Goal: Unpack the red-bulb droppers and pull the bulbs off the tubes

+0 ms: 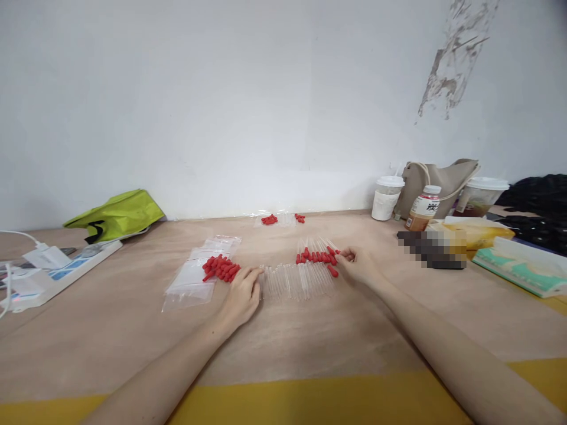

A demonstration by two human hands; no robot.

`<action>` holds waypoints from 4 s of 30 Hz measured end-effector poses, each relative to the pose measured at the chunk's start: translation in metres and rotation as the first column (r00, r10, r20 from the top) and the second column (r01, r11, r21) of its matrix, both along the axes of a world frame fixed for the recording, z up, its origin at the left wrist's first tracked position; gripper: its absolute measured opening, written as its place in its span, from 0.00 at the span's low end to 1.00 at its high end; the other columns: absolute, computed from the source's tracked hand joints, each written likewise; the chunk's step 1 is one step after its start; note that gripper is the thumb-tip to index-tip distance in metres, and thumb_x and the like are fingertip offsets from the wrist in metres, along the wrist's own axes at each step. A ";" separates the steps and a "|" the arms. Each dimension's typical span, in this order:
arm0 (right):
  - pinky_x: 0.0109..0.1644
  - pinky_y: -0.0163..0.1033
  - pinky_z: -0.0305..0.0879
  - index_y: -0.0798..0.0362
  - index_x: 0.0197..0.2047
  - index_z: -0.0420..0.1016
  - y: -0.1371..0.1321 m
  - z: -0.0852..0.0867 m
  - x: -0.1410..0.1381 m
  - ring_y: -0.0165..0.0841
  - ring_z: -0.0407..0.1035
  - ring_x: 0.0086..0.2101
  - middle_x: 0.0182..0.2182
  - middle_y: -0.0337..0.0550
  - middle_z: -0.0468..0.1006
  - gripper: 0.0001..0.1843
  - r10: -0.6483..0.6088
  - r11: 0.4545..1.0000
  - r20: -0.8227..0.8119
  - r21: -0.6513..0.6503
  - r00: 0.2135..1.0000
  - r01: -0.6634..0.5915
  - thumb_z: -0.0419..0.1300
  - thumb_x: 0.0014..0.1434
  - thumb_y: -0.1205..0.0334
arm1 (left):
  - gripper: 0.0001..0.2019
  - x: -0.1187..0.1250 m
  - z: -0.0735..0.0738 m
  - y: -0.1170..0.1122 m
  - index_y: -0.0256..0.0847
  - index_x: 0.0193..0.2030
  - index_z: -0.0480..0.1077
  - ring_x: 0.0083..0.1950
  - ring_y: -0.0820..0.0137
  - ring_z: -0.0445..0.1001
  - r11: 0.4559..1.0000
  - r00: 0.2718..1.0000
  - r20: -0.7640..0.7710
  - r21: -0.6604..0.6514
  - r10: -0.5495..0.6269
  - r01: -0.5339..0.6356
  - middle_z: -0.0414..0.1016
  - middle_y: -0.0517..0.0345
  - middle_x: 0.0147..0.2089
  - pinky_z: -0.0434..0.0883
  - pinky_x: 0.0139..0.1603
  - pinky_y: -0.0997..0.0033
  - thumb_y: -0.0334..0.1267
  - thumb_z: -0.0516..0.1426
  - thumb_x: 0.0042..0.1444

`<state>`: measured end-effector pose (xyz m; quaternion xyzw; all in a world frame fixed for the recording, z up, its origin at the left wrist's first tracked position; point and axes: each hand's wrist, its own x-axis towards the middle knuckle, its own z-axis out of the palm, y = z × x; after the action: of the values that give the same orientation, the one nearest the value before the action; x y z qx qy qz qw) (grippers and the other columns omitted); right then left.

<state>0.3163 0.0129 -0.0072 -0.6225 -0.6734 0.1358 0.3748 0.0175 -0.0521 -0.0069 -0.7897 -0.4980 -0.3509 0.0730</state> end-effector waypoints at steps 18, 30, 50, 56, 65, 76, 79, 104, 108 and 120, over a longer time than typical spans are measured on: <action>0.28 0.34 0.57 0.53 0.23 0.75 0.032 0.028 -0.023 0.36 0.70 0.27 0.21 0.47 0.76 0.11 -0.203 0.957 0.252 -0.155 0.946 0.246 0.57 0.45 0.56 | 0.12 -0.044 0.025 0.007 0.40 0.33 0.70 0.42 0.63 0.66 0.978 0.983 0.055 0.108 0.175 -0.180 0.70 0.52 0.37 0.65 0.44 0.57 0.27 0.47 0.51; 0.50 0.43 0.48 0.51 0.28 0.72 -0.041 0.007 -0.041 0.29 0.68 0.31 0.26 0.37 0.76 0.06 0.252 0.818 0.246 0.463 0.936 -0.342 0.56 0.53 0.59 | 0.20 -0.004 0.011 -0.007 0.40 0.55 0.59 0.54 0.62 0.61 0.977 0.994 -0.109 0.213 0.007 0.016 0.65 0.49 0.52 0.60 0.52 0.59 0.37 0.50 0.56; 0.48 0.45 0.45 0.49 0.30 0.74 -0.061 -0.014 -0.075 0.30 0.60 0.31 0.21 0.36 0.71 0.05 0.290 0.611 0.436 0.600 0.852 -0.516 0.57 0.55 0.60 | 0.05 0.022 0.002 -0.019 0.42 0.33 0.70 0.31 0.72 0.66 0.906 0.936 -0.320 0.338 -0.144 0.255 0.71 0.64 0.23 0.54 0.49 0.58 0.34 0.53 0.55; 0.48 0.46 0.45 0.51 0.26 0.72 -0.066 -0.010 -0.072 0.29 0.60 0.30 0.20 0.36 0.69 0.09 0.306 0.603 0.478 0.572 0.824 -0.556 0.55 0.56 0.61 | 0.07 0.021 0.003 -0.022 0.42 0.32 0.71 0.30 0.72 0.66 0.902 0.936 -0.318 0.344 -0.148 0.260 0.70 0.62 0.21 0.55 0.47 0.58 0.33 0.52 0.55; 0.44 0.44 0.50 0.51 0.30 0.73 -0.067 -0.009 -0.063 0.30 0.62 0.31 0.24 0.38 0.73 0.08 0.352 0.624 0.434 0.551 0.829 -0.554 0.53 0.56 0.65 | 0.08 0.008 0.002 -0.021 0.40 0.33 0.71 0.28 0.72 0.65 0.921 0.942 -0.313 0.318 -0.122 0.225 0.71 0.59 0.24 0.59 0.32 0.68 0.33 0.51 0.56; 0.35 0.35 0.63 0.55 0.38 0.74 -0.018 0.007 0.007 0.31 0.67 0.32 0.32 0.46 0.74 0.13 0.128 0.973 -0.074 0.202 0.989 -0.111 0.53 0.51 0.64 | 0.20 -0.017 0.008 -0.005 0.39 0.56 0.60 0.35 0.70 0.66 0.994 0.990 -0.112 0.085 0.084 -0.075 0.64 0.53 0.35 0.66 0.35 0.71 0.29 0.44 0.57; 0.30 0.34 0.61 0.56 0.36 0.72 -0.016 0.007 0.015 0.29 0.67 0.27 0.29 0.44 0.75 0.11 0.078 0.996 -0.078 0.051 0.994 -0.074 0.54 0.49 0.64 | 0.16 -0.017 0.002 0.003 0.40 0.51 0.65 0.36 0.70 0.68 0.990 0.991 -0.113 0.129 0.074 -0.060 0.66 0.54 0.35 0.66 0.36 0.72 0.30 0.45 0.57; 0.23 0.32 0.55 0.51 0.23 0.74 -0.008 -0.016 0.015 0.30 0.67 0.22 0.21 0.40 0.75 0.09 0.017 0.998 -0.077 -0.062 0.997 -0.022 0.59 0.44 0.55 | 0.17 -0.014 0.016 -0.010 0.39 0.39 0.72 0.37 0.67 0.69 0.994 0.974 -0.197 -0.027 -0.109 0.106 0.70 0.52 0.37 0.68 0.37 0.68 0.49 0.55 0.50; 0.23 0.32 0.56 0.52 0.22 0.75 -0.005 -0.015 0.018 0.31 0.67 0.22 0.19 0.40 0.75 0.12 0.009 0.996 -0.106 -0.087 0.994 -0.018 0.57 0.46 0.54 | 0.18 -0.023 0.022 -0.009 0.44 0.44 0.71 0.42 0.65 0.67 0.983 0.949 -0.261 -0.090 -0.178 0.159 0.69 0.52 0.42 0.66 0.42 0.63 0.50 0.55 0.50; 0.25 0.32 0.56 0.53 0.28 0.75 0.002 -0.016 0.028 0.30 0.66 0.22 0.22 0.41 0.75 0.12 -0.077 0.996 -0.097 -0.049 0.992 0.072 0.56 0.47 0.54 | 0.15 -0.043 0.034 -0.004 0.50 0.48 0.69 0.50 0.63 0.63 0.964 0.901 -0.350 -0.166 -0.257 0.210 0.67 0.53 0.48 0.58 0.51 0.57 0.46 0.54 0.53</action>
<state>0.3441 0.0144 -0.0229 -0.6480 -0.6271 0.1676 0.3985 -0.0259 -0.0558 0.0267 -0.8983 -0.3981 -0.1710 0.0731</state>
